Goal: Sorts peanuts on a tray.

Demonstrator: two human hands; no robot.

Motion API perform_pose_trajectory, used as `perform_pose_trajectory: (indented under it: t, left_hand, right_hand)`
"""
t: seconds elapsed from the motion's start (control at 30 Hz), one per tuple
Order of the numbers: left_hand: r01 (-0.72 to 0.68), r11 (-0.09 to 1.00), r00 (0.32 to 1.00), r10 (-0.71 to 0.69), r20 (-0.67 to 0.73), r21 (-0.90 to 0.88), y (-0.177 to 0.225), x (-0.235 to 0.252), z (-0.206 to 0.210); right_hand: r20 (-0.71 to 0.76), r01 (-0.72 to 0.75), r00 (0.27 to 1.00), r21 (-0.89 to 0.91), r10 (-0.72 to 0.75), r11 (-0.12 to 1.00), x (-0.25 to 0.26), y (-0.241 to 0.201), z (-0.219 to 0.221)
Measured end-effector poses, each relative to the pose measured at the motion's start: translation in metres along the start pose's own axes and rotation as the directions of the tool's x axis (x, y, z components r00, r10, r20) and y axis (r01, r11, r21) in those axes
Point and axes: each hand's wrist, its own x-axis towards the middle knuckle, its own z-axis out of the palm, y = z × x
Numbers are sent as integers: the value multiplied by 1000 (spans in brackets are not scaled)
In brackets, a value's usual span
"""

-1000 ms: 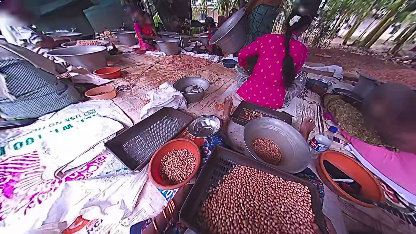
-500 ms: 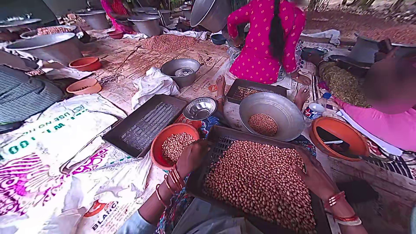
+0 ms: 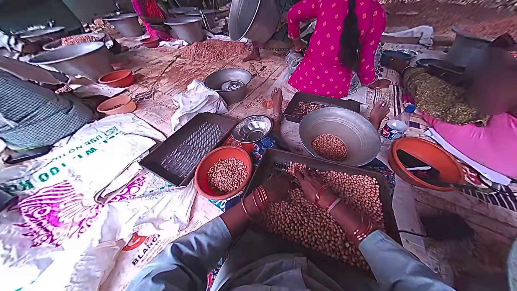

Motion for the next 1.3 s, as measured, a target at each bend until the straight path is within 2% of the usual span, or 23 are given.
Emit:
perform_pose_trajectory:
  t: [0.1,0.17,0.2,0.27,0.33,0.4,0.47,0.57,0.6,0.67,0.73,0.8,0.87,0.93,1.0,1.13,1.23,1.3]
  left_hand:
    - [139,988,977,-149,153,71,-19,-35,-11]
    - [153,986,958,-164,235,66,-20,-55,-24]
    - [151,987,960,-158,231,46,-18,-62,-32]
    - [191,981,975,-186,121,-25,-12,-70,-49]
    - [271,955,954,-283,-99,-121,-17,-75,-58]
    - [403,901,875,-431,-220,-159,-32,-84,-61]
    - [569,818,806,-575,-141,-86,-57,-97,-47]
    - [709,703,695,-710,113,54,-96,-104,1]
    - [719,692,679,-719,148,62,-109,-105,21]
    - [730,683,677,-726,115,17,-128,-110,55]
    - [719,692,693,-721,3,-57,-136,-118,74]
    - [688,722,713,-691,-117,-73,-134,-125,74]
    - [670,741,709,-659,-251,-52,-124,-128,59]
    - [663,749,678,-606,-415,-10,-118,-133,40]
    - [675,738,650,-602,-464,-11,-111,-141,9]
    - [693,721,664,-634,-397,8,-85,-158,-53]
    - [641,765,675,-526,-517,59,-61,-166,-83]
    - [570,813,673,-378,-636,120,-50,-168,-102]
  right_hand:
    - [131,198,971,14,-198,980,-30,-39,11]
    - [222,381,898,43,-381,924,-48,-51,6]
    - [234,463,851,92,-471,882,-52,-50,3]
    - [180,556,792,179,-583,812,-51,-40,-5]
    - [119,508,834,218,-540,833,-48,-25,-17]
    - [-11,407,911,202,-413,891,-41,-4,-21]
    - [-93,287,957,174,-274,942,-32,18,-15]
    - [-15,117,993,82,-116,990,-24,44,4]
    - [22,100,995,48,-101,994,-22,47,11]
    - [46,106,993,17,-106,994,-20,46,18]
    - [59,108,992,20,-109,994,-18,39,18]
    - [55,101,993,29,-102,994,-18,34,18]
    - [41,98,994,27,-99,995,-20,34,19]
    - [29,101,994,24,-101,995,-20,34,22]
    - [27,113,993,32,-114,993,-20,36,24]
    - [6,127,992,28,-127,992,-22,38,28]
    - [2,132,991,29,-132,991,-23,39,30]
    - [-8,139,990,27,-139,990,-22,39,31]
